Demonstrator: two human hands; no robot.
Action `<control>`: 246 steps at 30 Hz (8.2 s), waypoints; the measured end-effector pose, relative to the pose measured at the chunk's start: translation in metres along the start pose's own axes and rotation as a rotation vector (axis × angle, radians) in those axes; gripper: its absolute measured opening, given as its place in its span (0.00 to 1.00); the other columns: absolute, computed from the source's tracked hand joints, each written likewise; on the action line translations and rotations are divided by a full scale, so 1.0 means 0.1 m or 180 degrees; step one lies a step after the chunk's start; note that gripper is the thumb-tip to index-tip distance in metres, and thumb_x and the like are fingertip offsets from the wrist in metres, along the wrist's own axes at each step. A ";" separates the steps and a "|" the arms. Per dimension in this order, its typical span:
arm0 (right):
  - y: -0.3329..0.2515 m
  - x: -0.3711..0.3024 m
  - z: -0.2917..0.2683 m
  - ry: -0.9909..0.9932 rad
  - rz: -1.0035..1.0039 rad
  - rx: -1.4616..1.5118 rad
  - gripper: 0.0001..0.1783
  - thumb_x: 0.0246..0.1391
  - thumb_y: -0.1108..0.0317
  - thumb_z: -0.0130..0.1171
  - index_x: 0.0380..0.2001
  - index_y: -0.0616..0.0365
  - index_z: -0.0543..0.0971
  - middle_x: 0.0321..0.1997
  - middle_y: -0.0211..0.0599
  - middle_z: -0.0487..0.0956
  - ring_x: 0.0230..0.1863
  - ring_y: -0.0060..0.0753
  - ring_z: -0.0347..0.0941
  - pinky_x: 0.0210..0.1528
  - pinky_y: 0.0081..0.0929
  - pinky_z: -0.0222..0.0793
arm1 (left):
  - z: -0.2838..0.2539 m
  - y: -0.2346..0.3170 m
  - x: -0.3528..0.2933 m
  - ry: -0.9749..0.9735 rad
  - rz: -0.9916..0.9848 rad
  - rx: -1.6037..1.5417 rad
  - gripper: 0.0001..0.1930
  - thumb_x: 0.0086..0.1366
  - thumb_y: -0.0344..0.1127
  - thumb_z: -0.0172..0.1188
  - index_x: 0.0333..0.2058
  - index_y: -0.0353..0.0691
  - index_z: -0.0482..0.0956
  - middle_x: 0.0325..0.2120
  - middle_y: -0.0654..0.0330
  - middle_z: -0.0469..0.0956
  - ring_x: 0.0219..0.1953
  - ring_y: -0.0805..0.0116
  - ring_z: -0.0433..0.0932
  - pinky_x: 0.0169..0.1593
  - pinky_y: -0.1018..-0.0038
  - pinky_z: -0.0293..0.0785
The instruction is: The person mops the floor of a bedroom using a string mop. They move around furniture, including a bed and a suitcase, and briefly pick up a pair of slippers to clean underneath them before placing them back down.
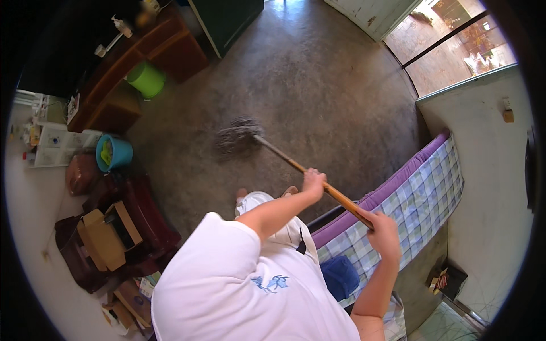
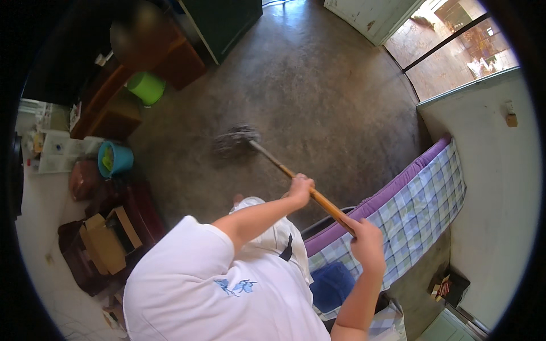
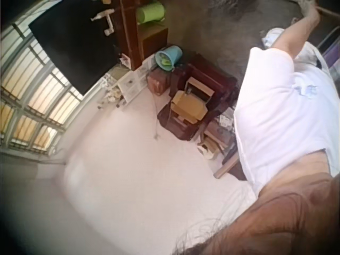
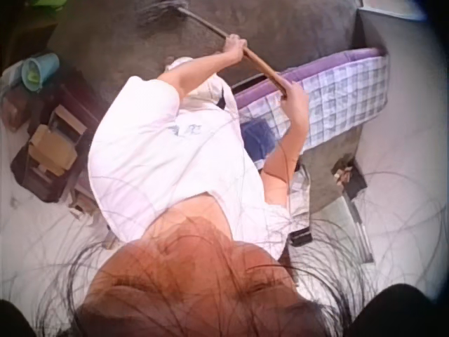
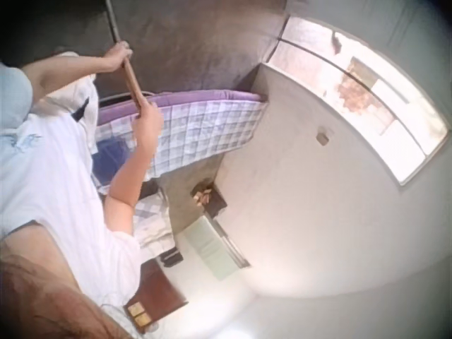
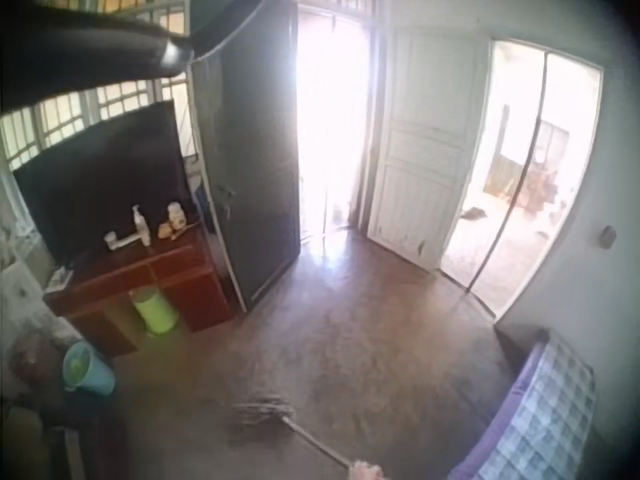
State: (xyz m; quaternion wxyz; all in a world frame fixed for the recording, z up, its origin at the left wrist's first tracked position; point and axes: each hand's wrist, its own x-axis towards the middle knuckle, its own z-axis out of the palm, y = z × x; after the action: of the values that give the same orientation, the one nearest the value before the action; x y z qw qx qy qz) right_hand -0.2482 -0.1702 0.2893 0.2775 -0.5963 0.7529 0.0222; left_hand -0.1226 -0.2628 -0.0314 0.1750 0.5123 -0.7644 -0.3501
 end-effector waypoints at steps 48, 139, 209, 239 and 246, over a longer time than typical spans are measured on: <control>-1.03 0.00 1.59 -0.1245 -0.1867 -0.0394 0.20 0.43 0.70 0.61 0.43 0.46 0.80 0.36 0.37 0.81 0.40 0.44 0.77 0.42 0.39 0.72 | -1.18 -1.52 -2.31 -0.0954 -0.1643 0.0957 0.08 0.49 0.32 0.64 0.31 0.46 0.82 0.37 0.50 0.76 0.41 0.50 0.77 0.44 0.61 0.74; 2.65 3.58 -2.02 0.1965 0.3706 0.6107 0.35 0.46 0.83 0.60 0.60 0.56 0.67 0.25 0.27 0.70 0.16 0.15 0.61 0.14 0.15 0.52 | 2.83 3.27 5.91 -0.4675 0.4227 0.2995 0.09 0.54 0.37 0.62 0.35 0.49 0.86 0.36 0.63 0.83 0.40 0.62 0.81 0.37 0.64 0.77; 1.19 10.86 -3.15 -0.0150 0.0061 0.1191 0.39 0.42 0.70 0.57 0.63 0.43 0.63 0.31 0.50 0.77 0.34 0.53 0.75 0.39 0.46 0.71 | -1.03 -0.70 11.92 -0.0998 0.0530 0.1656 0.11 0.61 0.34 0.52 0.43 0.47 0.74 0.55 0.58 0.69 0.61 0.55 0.64 0.60 0.58 0.62; 3.98 5.10 -3.96 0.0960 0.2698 0.1345 0.35 0.37 0.80 0.52 0.49 0.31 0.78 0.26 0.41 0.70 0.31 0.47 0.71 0.36 0.39 0.67 | 2.32 3.66 7.85 -0.2725 0.2089 0.0452 0.15 0.43 0.34 0.70 0.31 0.47 0.76 0.35 0.56 0.73 0.47 0.50 0.68 0.58 0.43 0.50; 3.80 4.60 -3.75 0.1173 0.3651 0.1648 0.34 0.36 0.78 0.54 0.53 0.40 0.77 0.27 0.45 0.72 0.32 0.51 0.71 0.37 0.41 0.67 | 2.84 4.11 7.29 -0.3784 0.3092 -0.0077 0.14 0.45 0.30 0.68 0.31 0.45 0.73 0.33 0.54 0.71 0.45 0.52 0.70 0.60 0.34 0.47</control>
State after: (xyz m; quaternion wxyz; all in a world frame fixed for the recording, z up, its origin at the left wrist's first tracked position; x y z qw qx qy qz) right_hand -0.8033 -0.6051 0.2887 0.2227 -0.0081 0.9677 -0.1179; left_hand -0.8740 -0.7278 -0.0008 -0.1257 -0.1575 -0.8654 -0.4588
